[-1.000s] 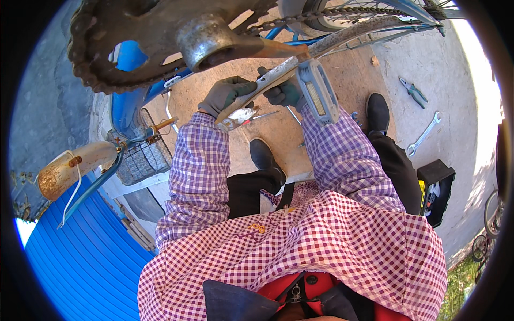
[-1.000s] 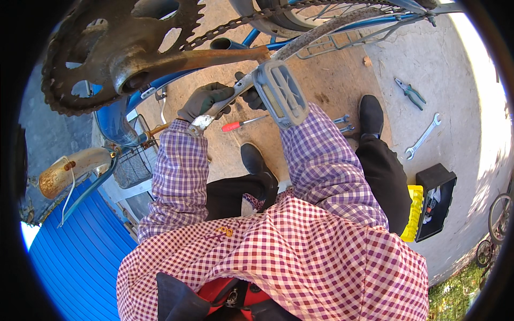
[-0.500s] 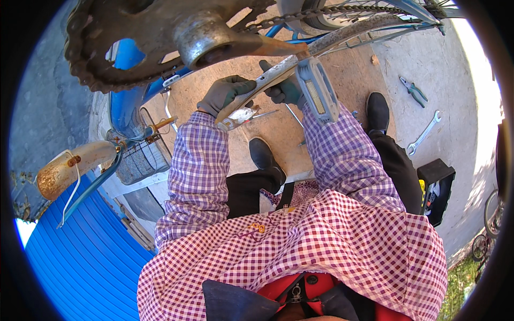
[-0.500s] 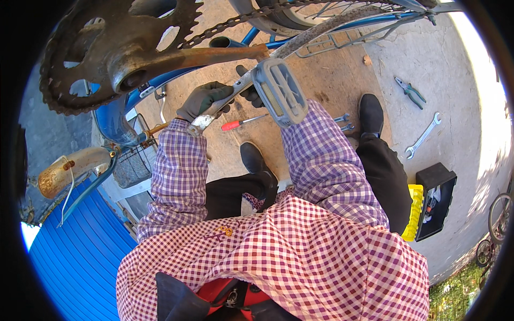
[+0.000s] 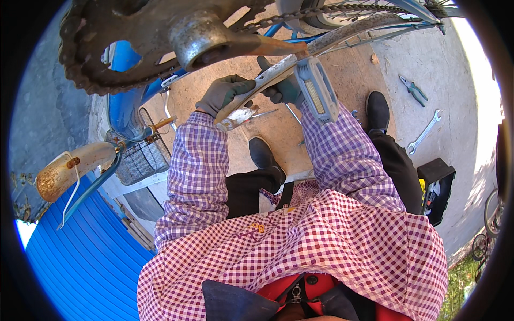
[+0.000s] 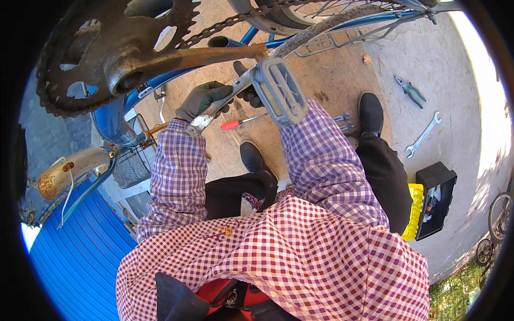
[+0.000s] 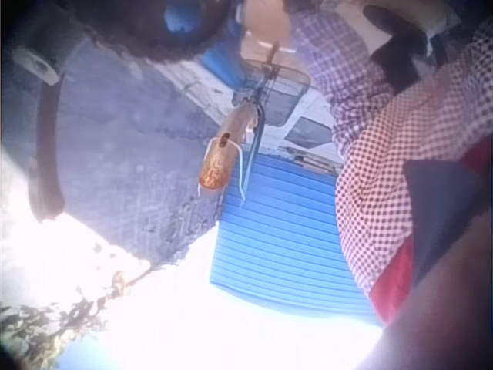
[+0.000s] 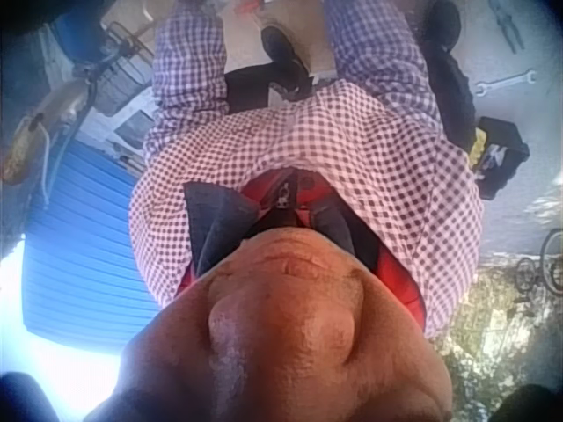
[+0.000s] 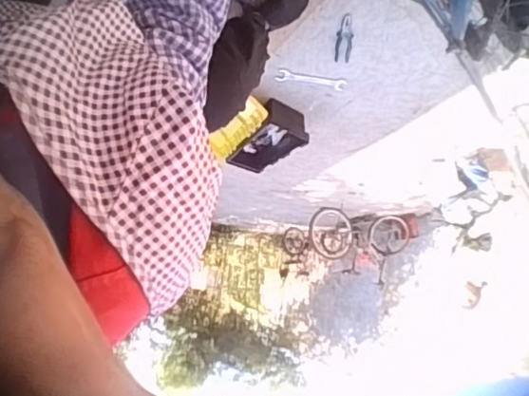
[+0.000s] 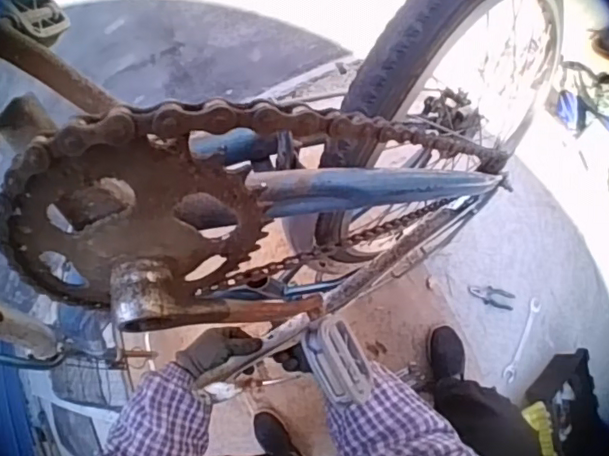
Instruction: The person removes a bicycle chain guard using a screwdriver and wrench, then reattaches it to the frame. They also adjust the chain tension on the crankset using a screwdriver.
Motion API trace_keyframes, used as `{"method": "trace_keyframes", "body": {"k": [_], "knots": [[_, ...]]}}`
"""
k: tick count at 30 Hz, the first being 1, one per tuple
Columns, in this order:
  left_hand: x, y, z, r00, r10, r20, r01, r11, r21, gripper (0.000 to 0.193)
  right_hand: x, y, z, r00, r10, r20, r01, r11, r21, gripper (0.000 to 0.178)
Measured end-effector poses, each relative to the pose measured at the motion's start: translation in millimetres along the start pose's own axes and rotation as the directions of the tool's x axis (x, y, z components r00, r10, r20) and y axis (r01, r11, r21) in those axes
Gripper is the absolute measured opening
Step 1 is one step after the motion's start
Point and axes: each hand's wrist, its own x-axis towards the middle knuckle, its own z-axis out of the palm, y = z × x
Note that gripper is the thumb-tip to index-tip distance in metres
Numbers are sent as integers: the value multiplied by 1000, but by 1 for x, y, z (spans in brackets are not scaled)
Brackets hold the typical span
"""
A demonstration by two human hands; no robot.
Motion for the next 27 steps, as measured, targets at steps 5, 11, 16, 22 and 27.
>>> {"method": "trace_keyframes", "body": {"k": [5,11,16,22,27], "knots": [[-2,3,3,1000,-8,-27,10,997,77,39,-2,-15,-3,952,146,268,-211,949,233,47],[-3,5,5,999,-18,-48,22,996,82,40,5,-8,-8,912,79,403,-254,880,402,42],[-2,3,3,999,-3,-34,6,997,81,41,6,-4,-8,984,41,172,-96,941,324,43],[0,-1,1,1000,2,-21,-2,1000,4,44,-2,-16,-1,997,-5,81,4,1000,22,52],[-2,2,1,999,-19,-28,19,1000,21,43,-17,-27,7,998,64,-17,-66,983,-173,53]]}}
